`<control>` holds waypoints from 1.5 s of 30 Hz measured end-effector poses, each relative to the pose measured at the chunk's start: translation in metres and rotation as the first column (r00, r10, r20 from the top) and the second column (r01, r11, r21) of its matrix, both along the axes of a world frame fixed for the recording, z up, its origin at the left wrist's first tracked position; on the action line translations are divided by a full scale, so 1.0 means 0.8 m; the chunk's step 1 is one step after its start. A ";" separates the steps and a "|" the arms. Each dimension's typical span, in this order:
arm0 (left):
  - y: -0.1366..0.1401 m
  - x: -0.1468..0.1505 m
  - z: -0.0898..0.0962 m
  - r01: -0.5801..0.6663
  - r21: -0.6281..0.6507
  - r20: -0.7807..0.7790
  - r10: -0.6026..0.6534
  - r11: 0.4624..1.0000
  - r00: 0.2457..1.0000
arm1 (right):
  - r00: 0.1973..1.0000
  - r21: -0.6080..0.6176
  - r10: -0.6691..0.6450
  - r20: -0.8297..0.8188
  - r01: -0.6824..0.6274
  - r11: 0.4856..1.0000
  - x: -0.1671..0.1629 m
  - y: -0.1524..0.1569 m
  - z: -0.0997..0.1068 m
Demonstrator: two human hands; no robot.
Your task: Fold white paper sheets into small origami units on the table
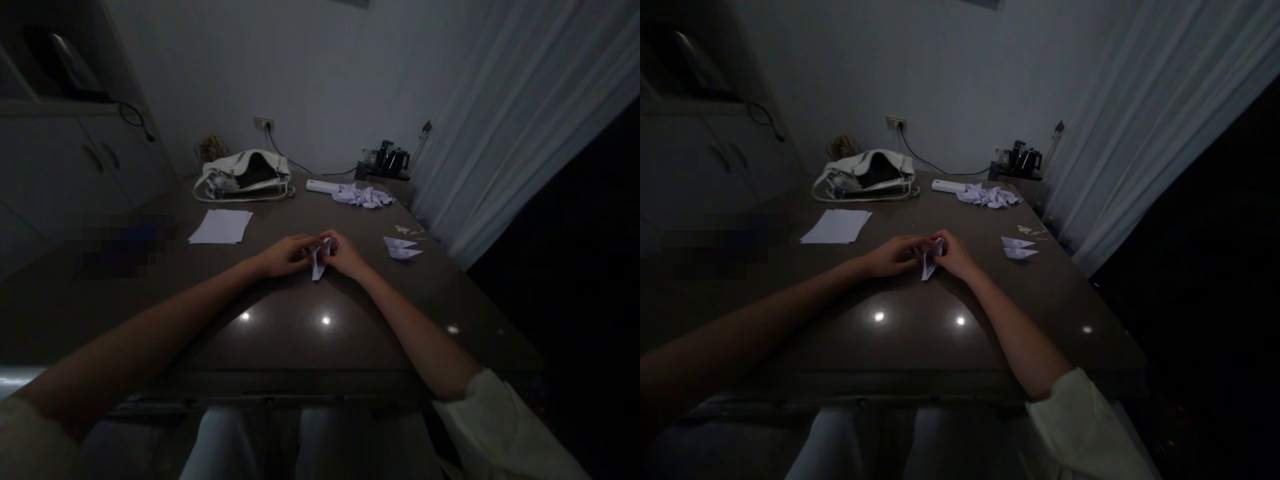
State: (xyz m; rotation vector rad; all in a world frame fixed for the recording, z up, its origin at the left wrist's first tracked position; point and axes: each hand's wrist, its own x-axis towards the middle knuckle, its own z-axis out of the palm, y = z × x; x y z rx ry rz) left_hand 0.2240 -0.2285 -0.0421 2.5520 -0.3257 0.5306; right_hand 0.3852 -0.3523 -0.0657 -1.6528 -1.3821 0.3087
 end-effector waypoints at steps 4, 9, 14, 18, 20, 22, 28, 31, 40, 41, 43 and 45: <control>-0.001 0.000 0.000 0.020 0.039 0.010 -0.020 0.999 1.000 | 1.000 -0.009 -0.018 0.026 0.018 1.000 -0.004 -0.002 0.004; 0.000 0.001 -0.002 0.013 0.049 0.025 -0.014 0.999 1.000 | 0.998 -0.012 -0.026 -0.055 0.026 1.000 -0.001 0.000 0.000; 0.003 0.002 -0.004 -0.018 0.056 0.044 0.016 0.998 0.999 | 0.968 -0.052 0.006 -0.251 -0.020 0.998 0.003 0.007 -0.005; 0.002 -0.001 0.001 -0.063 0.152 0.101 0.047 0.986 0.994 | 0.932 -0.066 0.027 -0.363 -0.054 0.996 0.003 0.009 -0.006; 0.000 -0.003 0.005 -0.092 0.247 0.141 0.058 0.965 0.988 | 0.917 -0.065 0.027 -0.397 -0.058 0.996 0.003 0.010 -0.007; -0.004 -0.004 0.009 -0.085 0.327 0.141 0.041 0.941 0.989 | 0.905 -0.062 0.028 -0.424 -0.060 0.996 0.004 0.010 -0.007; -0.014 -0.008 0.018 0.026 0.378 0.058 -0.052 0.925 0.997 | 0.894 -0.050 0.061 -0.443 -0.093 0.994 0.003 0.007 -0.006; -0.015 -0.008 0.020 0.039 0.272 0.071 -0.061 0.962 0.996 | 0.900 -0.032 0.075 -0.430 -0.099 0.995 0.001 0.007 -0.005; -0.009 0.003 0.003 -0.156 -0.316 0.055 0.182 0.936 0.982 | 0.958 0.173 0.195 -0.212 -0.160 0.972 -0.005 0.001 0.014; -0.008 0.003 0.001 -0.164 -0.342 0.048 0.191 0.925 0.980 | 0.953 0.162 0.210 -0.218 -0.177 0.971 -0.006 0.000 0.016; -0.005 0.005 0.000 -0.175 -0.380 0.046 0.208 0.908 0.977 | 0.945 0.144 0.224 -0.237 -0.194 0.970 -0.007 -0.002 0.018; -0.002 0.006 0.001 -0.191 -0.414 0.050 0.232 0.890 0.972 | 0.941 0.141 0.236 -0.241 -0.207 0.968 -0.008 -0.003 0.019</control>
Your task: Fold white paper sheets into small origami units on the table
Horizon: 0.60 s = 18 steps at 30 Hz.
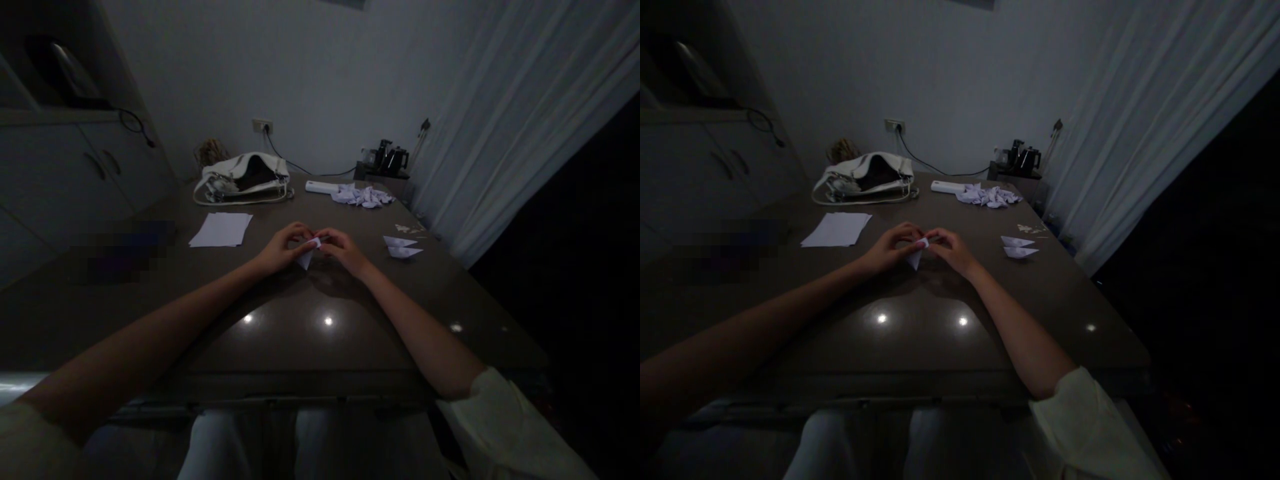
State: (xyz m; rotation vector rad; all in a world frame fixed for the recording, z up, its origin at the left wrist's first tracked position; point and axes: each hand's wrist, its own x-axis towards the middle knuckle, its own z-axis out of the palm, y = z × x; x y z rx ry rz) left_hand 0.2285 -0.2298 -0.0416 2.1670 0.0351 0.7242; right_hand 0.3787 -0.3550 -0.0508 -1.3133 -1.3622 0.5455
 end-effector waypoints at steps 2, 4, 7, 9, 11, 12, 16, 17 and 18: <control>0.003 0.001 0.001 -0.023 -0.047 0.001 0.023 0.999 1.000 | 1.000 0.013 0.021 0.009 -0.021 1.000 0.000 0.000 0.000; 0.005 0.002 0.001 -0.022 -0.102 -0.028 0.020 0.995 0.999 | 0.999 0.036 0.037 0.026 -0.038 0.999 0.000 0.001 -0.001; 0.005 0.002 -0.001 0.012 -0.179 -0.091 -0.029 0.984 0.995 | 0.998 0.060 0.031 0.047 -0.034 0.998 -0.001 0.003 -0.004; 0.004 0.002 -0.002 0.032 -0.218 -0.113 -0.058 0.975 0.992 | 0.998 0.067 0.021 0.054 -0.024 0.997 -0.003 0.003 -0.006; 0.003 0.001 -0.002 0.042 -0.247 -0.117 -0.072 0.968 0.990 | 0.998 0.069 0.003 0.067 -0.008 0.998 -0.005 0.003 -0.006; 0.002 0.001 -0.002 0.044 -0.260 -0.116 -0.076 0.965 0.990 | 0.997 0.070 -0.007 0.077 0.002 0.998 -0.006 0.002 -0.006; 0.000 0.001 -0.001 0.042 -0.310 -0.102 -0.077 0.950 0.992 | 0.993 0.082 -0.037 0.108 0.028 0.996 -0.008 -0.001 -0.004; -0.001 0.001 0.000 0.042 -0.317 -0.096 -0.076 0.948 0.992 | 0.993 0.085 -0.039 0.111 0.030 0.996 -0.009 -0.002 -0.003; -0.002 0.001 0.001 0.042 -0.321 -0.091 -0.075 0.946 0.993 | 0.993 0.088 -0.044 0.114 0.034 0.996 -0.009 -0.002 -0.003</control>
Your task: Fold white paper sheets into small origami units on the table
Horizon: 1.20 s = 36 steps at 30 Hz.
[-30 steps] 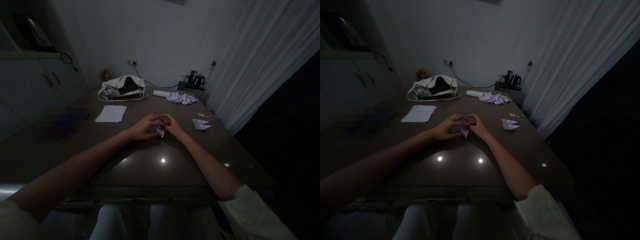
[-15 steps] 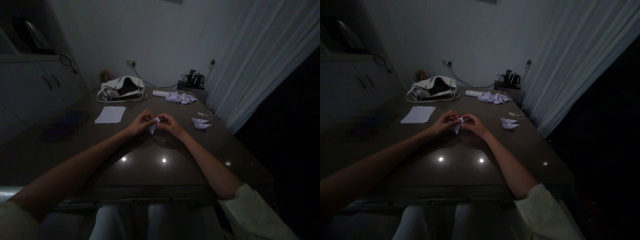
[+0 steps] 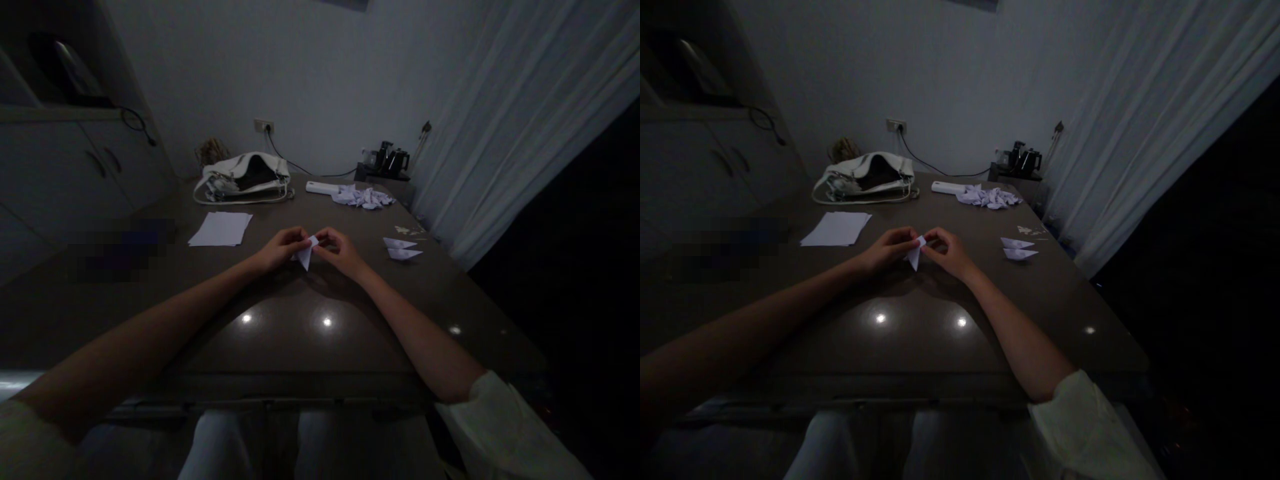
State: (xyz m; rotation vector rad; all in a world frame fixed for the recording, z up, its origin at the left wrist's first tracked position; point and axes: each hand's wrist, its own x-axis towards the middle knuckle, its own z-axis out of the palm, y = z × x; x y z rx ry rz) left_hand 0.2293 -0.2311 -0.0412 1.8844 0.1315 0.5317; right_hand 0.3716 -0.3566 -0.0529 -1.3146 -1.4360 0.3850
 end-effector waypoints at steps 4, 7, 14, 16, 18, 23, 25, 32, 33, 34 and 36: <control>-0.002 0.000 0.001 0.004 0.004 -0.007 -0.004 1.000 1.000 | 0.999 -0.008 -0.013 0.036 0.014 1.000 -0.003 -0.001 0.001; -0.004 0.000 0.001 0.011 0.022 -0.021 -0.011 1.000 1.000 | 0.998 -0.029 0.009 0.069 -0.007 1.000 -0.007 -0.003 0.002; -0.009 -0.003 0.006 0.022 0.116 0.000 -0.022 0.993 1.000 | 0.995 0.002 -0.005 0.102 0.005 1.000 -0.013 -0.004 0.004; -0.011 -0.004 0.008 0.020 0.148 0.015 -0.022 0.989 1.000 | 0.994 0.000 -0.002 0.106 0.002 1.000 -0.013 -0.003 0.003; -0.012 -0.005 0.010 0.015 0.179 0.026 -0.020 0.984 0.999 | 0.995 -0.016 0.007 0.102 -0.006 1.000 -0.013 -0.003 0.004; -0.013 -0.006 0.013 -0.003 0.244 0.040 -0.007 0.970 0.999 | 0.995 -0.038 0.001 0.099 0.003 0.999 -0.015 -0.004 0.006; -0.012 -0.007 0.013 -0.008 0.264 0.044 -0.004 0.965 0.999 | 0.995 -0.047 0.004 0.096 0.001 0.999 -0.015 -0.005 0.006; -0.002 -0.008 0.010 -0.020 0.350 0.047 0.004 0.936 0.999 | 0.998 -0.054 0.029 0.056 -0.026 0.998 -0.009 -0.001 0.000; -0.001 -0.007 0.010 -0.027 0.368 0.048 0.010 0.930 0.999 | 0.998 -0.056 0.037 0.044 -0.035 0.998 -0.008 -0.001 -0.001; 0.001 -0.007 0.009 -0.035 0.385 0.051 0.017 0.922 0.999 | 0.998 -0.057 0.045 0.032 -0.043 0.997 -0.008 0.000 -0.002; 0.003 -0.007 0.009 -0.061 0.418 0.063 0.038 0.906 0.997 | 0.999 -0.060 0.050 0.018 -0.048 0.997 -0.007 0.000 -0.003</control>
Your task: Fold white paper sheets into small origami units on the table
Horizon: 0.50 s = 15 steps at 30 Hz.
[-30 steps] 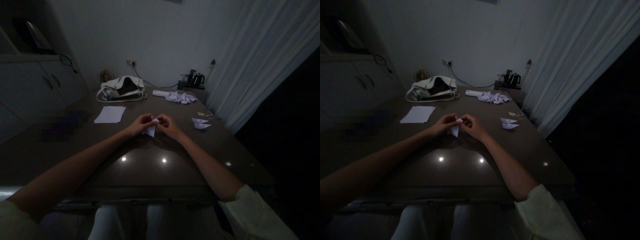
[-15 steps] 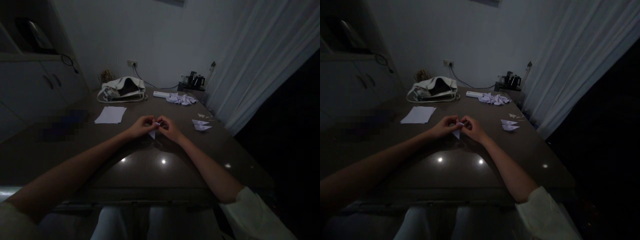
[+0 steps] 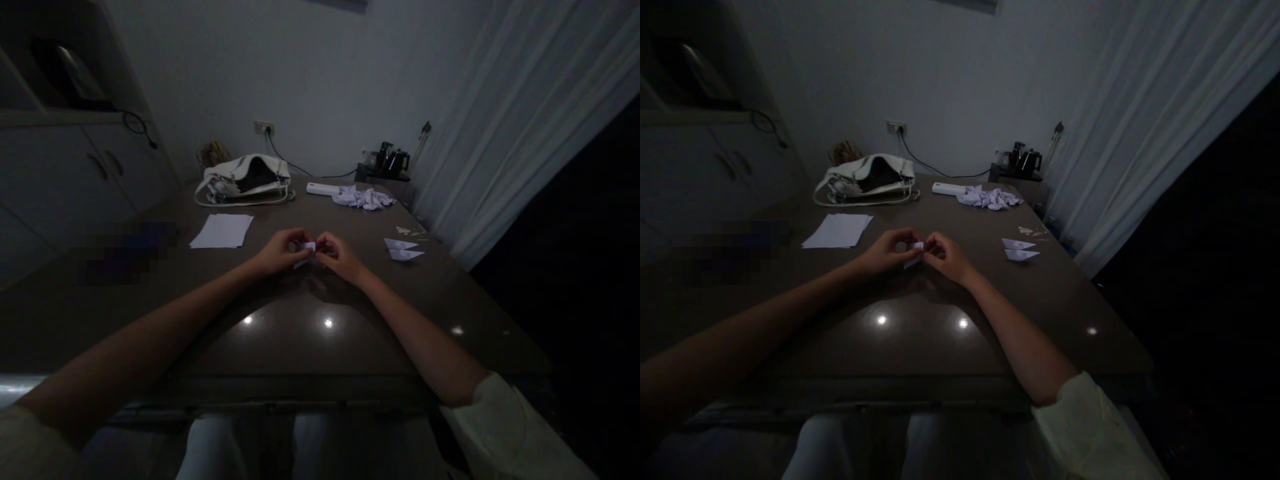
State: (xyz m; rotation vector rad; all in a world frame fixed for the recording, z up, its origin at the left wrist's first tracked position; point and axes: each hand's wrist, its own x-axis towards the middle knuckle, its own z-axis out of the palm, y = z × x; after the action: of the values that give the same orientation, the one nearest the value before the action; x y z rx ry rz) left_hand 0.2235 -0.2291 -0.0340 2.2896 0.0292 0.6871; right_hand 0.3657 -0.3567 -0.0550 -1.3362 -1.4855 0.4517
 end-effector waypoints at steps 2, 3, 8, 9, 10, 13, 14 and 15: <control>0.001 0.000 0.000 -0.033 0.035 0.024 0.032 0.999 0.999 | 1.000 0.012 -0.022 0.001 0.022 1.000 0.000 -0.001 0.001; 0.001 0.000 -0.001 -0.049 0.052 0.037 0.047 0.997 0.998 | 0.999 0.025 -0.044 0.010 0.044 0.999 -0.001 -0.001 0.001; 0.001 0.000 -0.001 -0.082 0.127 0.068 0.073 0.989 0.995 | 0.982 0.107 -0.136 0.128 0.123 0.987 -0.002 -0.003 0.003; 0.001 0.000 -0.002 -0.084 0.139 0.071 0.075 0.987 0.995 | 0.977 0.128 -0.142 0.158 0.122 0.984 -0.002 -0.003 0.003; 0.001 0.000 -0.002 -0.087 0.152 0.073 0.076 0.985 0.994 | 0.970 0.150 -0.149 0.192 0.122 0.981 -0.002 -0.003 0.003; 0.002 0.001 -0.001 -0.097 0.193 0.072 0.084 0.976 0.994 | 0.937 0.212 -0.189 0.294 0.129 0.969 -0.002 -0.003 0.004; 0.002 0.002 -0.001 -0.101 0.210 0.070 0.088 0.972 0.994 | 0.926 0.230 -0.206 0.317 0.136 0.964 -0.001 -0.003 0.005; 0.002 0.002 -0.001 -0.106 0.229 0.067 0.093 0.968 0.993 | 0.916 0.245 -0.226 0.333 0.147 0.958 -0.001 -0.003 0.006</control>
State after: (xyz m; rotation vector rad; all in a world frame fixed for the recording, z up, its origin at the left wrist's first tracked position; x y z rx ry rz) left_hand 0.2248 -0.2273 -0.0348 2.5043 0.0393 0.8451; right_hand 0.3646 -0.3593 -0.0506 -1.4194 -1.6259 -0.0850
